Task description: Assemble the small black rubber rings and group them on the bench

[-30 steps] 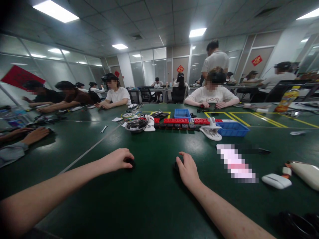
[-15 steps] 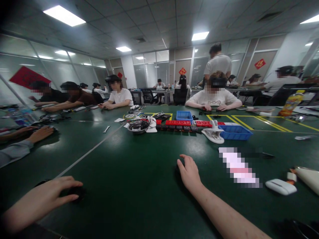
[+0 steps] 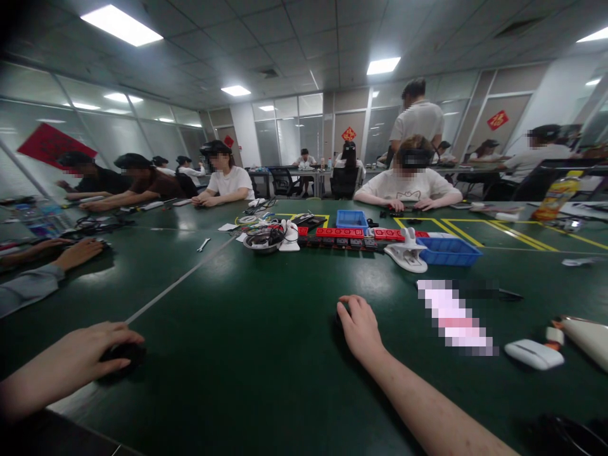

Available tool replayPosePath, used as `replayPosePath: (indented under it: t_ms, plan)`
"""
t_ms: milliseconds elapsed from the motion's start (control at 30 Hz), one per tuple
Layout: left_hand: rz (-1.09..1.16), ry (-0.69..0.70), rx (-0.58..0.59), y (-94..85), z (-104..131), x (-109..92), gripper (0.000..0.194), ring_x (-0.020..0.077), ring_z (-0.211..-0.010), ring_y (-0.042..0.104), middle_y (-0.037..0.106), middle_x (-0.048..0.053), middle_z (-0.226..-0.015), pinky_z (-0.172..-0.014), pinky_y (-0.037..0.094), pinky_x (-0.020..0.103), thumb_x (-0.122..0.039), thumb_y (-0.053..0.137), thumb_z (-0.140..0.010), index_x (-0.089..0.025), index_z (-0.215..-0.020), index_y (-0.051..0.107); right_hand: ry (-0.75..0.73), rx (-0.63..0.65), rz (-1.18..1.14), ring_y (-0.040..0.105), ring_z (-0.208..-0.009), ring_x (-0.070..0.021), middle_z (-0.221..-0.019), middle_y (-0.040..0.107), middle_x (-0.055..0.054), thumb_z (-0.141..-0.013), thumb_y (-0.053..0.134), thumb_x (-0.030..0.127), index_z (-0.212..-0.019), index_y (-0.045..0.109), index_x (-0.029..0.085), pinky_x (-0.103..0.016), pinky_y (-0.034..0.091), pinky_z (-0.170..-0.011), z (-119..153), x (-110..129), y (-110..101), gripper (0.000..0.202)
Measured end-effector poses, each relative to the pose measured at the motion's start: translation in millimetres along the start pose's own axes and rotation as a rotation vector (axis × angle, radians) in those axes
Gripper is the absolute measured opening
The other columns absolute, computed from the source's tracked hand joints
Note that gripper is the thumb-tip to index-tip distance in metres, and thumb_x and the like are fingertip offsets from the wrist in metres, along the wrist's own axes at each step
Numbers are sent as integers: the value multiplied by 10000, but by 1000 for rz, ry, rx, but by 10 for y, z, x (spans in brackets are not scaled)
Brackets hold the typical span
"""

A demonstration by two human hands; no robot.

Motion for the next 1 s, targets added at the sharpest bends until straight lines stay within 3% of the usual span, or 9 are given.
replayPosePath:
  t_ms: [100, 167, 300, 433, 567, 633, 800, 900, 1000]
  plan:
    - [-44, 12, -93, -87, -45, -191, 408, 321, -1024, 514, 590, 40, -1081, -861, 398, 469, -451, 539, -679, -257, -1030, 614, -1, -9, -6, 496, -978, -233, -988, 545, -82, -820, 333, 416, -930, 565, 196, -426, 361, -903, 1, -1, -7, 337]
    - [-37, 43, -203, -194, -86, -489, 504, 331, -1077, 466, 539, 75, -1159, -911, 354, 479, -501, 570, -667, -232, -1093, 579, -6, -19, -15, 495, -979, -233, -993, 547, -84, -825, 330, 420, -937, 561, 191, -427, 363, -900, 0, -9, -8, 344]
    - [160, 320, -169, -274, -265, -1514, 422, 238, -1071, 475, 530, 23, -1157, -931, 364, 376, -470, 536, -755, -294, -1138, 524, -18, -58, -39, 498, -981, -236, -986, 554, -80, -826, 339, 426, -936, 555, 199, -429, 362, -897, -1, -28, -11, 332]
    - [303, 686, -58, -98, -607, -2606, 452, 212, -979, 529, 565, 44, -1081, -841, 424, 324, -441, 572, -747, -246, -1149, 508, -55, -134, -80, 495, -981, -232, -981, 550, -84, -836, 321, 422, -955, 535, 193, -411, 362, -896, 15, -15, -49, 335]
    - [331, 611, -213, 93, -1068, -3195, 563, 262, -976, 513, 561, 104, -1056, -849, 407, 391, -492, 568, -723, -150, -1162, 480, -111, -232, -123, 455, -1026, -226, -1039, 512, -98, -853, 287, 412, -1018, 482, 175, -401, 333, -928, 45, 23, -126, 349]
    - [329, 570, -270, 141, -1229, -3351, 649, 279, -964, 506, 552, 120, -1061, -845, 404, 411, -505, 613, -669, -119, -1168, 463, -132, -250, -140, 447, -1032, -221, -1049, 501, -98, -857, 288, 405, -1022, 471, 177, -395, 333, -930, 51, 34, -148, 336]
    - [269, 692, -179, 190, -1383, -3535, 295, 240, -898, 521, 583, 79, -931, -786, 436, 349, -345, 587, -740, -155, -966, 589, -147, -224, -178, 460, -1001, -212, -1016, 506, -87, -865, 302, 380, -998, 483, 193, -386, 361, -899, 29, 22, -133, 292]
    - [253, 702, -123, 159, -1395, -3398, 281, 234, -880, 525, 583, 65, -896, -755, 447, 326, -354, 630, -709, -176, -926, 614, -144, -205, -197, 464, -989, -209, -1000, 510, -81, -867, 304, 373, -986, 494, 196, -386, 362, -895, 14, 10, -118, 285]
    - [219, 668, 3, 118, -1316, -3024, 329, 227, -897, 527, 577, 41, -908, -749, 443, 311, -358, 671, -669, -214, -960, 613, -145, -183, -210, 468, -985, -209, -991, 516, -75, -867, 311, 378, -970, 509, 204, -389, 358, -896, 15, 15, -108, 283]
Point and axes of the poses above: each hand's wrist, its own z-axis away from the middle knuckle, its own y-axis out of the palm, x = y × z, the point moved 4 cm from there along -z, towards the middle knuckle
